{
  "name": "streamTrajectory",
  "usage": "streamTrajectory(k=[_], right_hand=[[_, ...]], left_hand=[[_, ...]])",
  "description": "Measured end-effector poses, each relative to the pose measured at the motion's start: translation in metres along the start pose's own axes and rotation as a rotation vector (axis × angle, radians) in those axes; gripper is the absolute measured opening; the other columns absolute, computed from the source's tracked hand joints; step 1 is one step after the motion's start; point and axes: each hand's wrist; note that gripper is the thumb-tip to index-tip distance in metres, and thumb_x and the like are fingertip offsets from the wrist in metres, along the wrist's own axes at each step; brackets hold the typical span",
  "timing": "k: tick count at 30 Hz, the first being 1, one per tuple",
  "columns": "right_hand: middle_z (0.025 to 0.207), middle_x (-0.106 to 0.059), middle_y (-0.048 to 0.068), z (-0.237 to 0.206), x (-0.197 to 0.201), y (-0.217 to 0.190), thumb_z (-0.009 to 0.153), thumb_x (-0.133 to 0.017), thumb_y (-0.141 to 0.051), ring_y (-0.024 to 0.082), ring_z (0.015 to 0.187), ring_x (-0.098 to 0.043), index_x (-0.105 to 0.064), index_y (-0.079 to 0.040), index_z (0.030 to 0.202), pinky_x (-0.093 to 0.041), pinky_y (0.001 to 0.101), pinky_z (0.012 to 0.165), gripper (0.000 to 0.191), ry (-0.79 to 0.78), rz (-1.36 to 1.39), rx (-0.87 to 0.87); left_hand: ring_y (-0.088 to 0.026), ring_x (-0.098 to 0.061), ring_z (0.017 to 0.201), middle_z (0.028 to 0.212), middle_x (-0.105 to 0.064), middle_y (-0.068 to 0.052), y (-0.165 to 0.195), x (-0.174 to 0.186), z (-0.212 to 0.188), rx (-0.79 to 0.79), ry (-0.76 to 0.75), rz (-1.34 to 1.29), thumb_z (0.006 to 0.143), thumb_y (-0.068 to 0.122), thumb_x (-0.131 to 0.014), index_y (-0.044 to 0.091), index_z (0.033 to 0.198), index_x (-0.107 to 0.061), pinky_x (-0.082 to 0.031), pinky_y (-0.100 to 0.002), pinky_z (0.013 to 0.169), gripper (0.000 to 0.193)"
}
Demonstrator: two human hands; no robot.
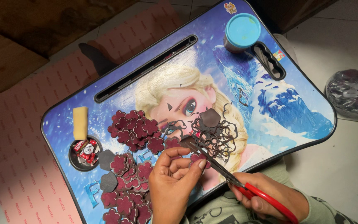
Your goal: The person holds small dark fabric flower-shaped cutouts in one hand and trims their edges with red-handled scissors, placing trimmed pieces on a pile on a lap desk. The person repeats this trimming cycle one piece at a time across the episode.
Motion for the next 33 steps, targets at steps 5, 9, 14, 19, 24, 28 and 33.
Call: streamTrajectory(k=[5,9,14,19,24,28,33], right_hand=[[0.077,-0.052,-0.001,-0.0010,0.0003,-0.0011,0.066,-0.058,-0.093,0.008,0.064,-0.045,-0.057,-0.005,0.097,-0.037,0.0216,0.052,0.093,0.007,-0.017,-0.019],[0.079,-0.052,-0.001,-0.0006,0.0017,-0.0006,0.071,-0.058,-0.092,0.009,0.070,-0.045,-0.058,-0.004,0.097,-0.039,0.0226,0.059,0.092,0.001,-0.024,0.036],[0.080,-0.052,-0.001,-0.0006,0.0043,0.0015,0.074,-0.058,-0.092,0.010,0.072,-0.046,-0.058,-0.003,0.095,-0.040,0.0245,0.061,0.091,-0.013,-0.050,0.071],[0.078,-0.053,-0.001,-0.0010,0.0092,0.0018,0.074,-0.057,-0.091,0.009,0.069,-0.048,-0.057,-0.005,0.090,-0.041,0.0246,0.059,0.088,-0.007,-0.123,0.060],[0.076,-0.053,-0.001,-0.0013,0.0079,0.0009,0.075,-0.057,-0.089,0.008,0.066,-0.048,-0.057,-0.005,0.093,-0.042,0.0231,0.056,0.086,-0.030,-0.075,0.062],[0.074,-0.051,0.001,-0.0019,0.0045,0.0003,0.077,-0.059,-0.084,0.009,0.059,-0.047,-0.056,-0.003,0.104,-0.042,0.0219,0.053,0.085,-0.096,0.111,0.032],[0.077,-0.055,0.002,-0.0052,0.0009,0.0014,0.088,-0.052,-0.078,0.009,0.060,-0.051,-0.056,0.000,0.114,-0.043,0.0216,0.059,0.083,-0.070,0.171,0.102]], left_hand=[[-0.013,-0.074,0.074,0.084,-0.076,-0.012,0.0000,-0.0001,0.0003,0.005,-0.007,-0.005,0.079,-0.003,-0.079,-0.003,0.115,-0.062,-0.057,-0.023,0.063,0.040],[-0.013,-0.074,0.074,0.084,-0.077,-0.013,0.0010,0.0009,0.0004,0.005,-0.012,0.010,0.079,-0.002,-0.079,-0.003,0.114,-0.062,-0.057,-0.023,0.063,0.039],[-0.013,-0.074,0.074,0.084,-0.078,-0.013,0.0027,0.0015,0.0016,0.023,-0.009,0.015,0.079,-0.002,-0.079,-0.003,0.111,-0.062,-0.058,-0.023,0.063,0.037],[-0.013,-0.073,0.073,0.083,-0.077,-0.012,0.0052,0.0037,0.0022,0.031,-0.016,0.031,0.079,-0.002,-0.080,-0.004,0.110,-0.063,-0.056,-0.023,0.063,0.035],[-0.012,-0.074,0.075,0.084,-0.076,-0.011,0.0050,0.0036,0.0031,0.033,-0.015,0.032,0.080,-0.002,-0.080,-0.004,0.111,-0.063,-0.057,-0.023,0.064,0.035],[-0.012,-0.075,0.079,0.088,-0.075,-0.012,0.0024,0.0016,0.0046,0.010,-0.020,-0.005,0.082,-0.003,-0.076,-0.004,0.116,-0.061,-0.058,-0.022,0.067,0.037],[-0.012,-0.075,0.081,0.097,-0.074,-0.013,-0.0009,0.0013,0.0045,-0.072,-0.012,-0.064,0.085,-0.005,-0.072,-0.005,0.122,-0.059,-0.057,-0.022,0.069,0.040]])
Point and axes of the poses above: each hand's wrist, its own z-axis towards the middle knuckle, its own x-axis out of the back of the hand, y = z × x
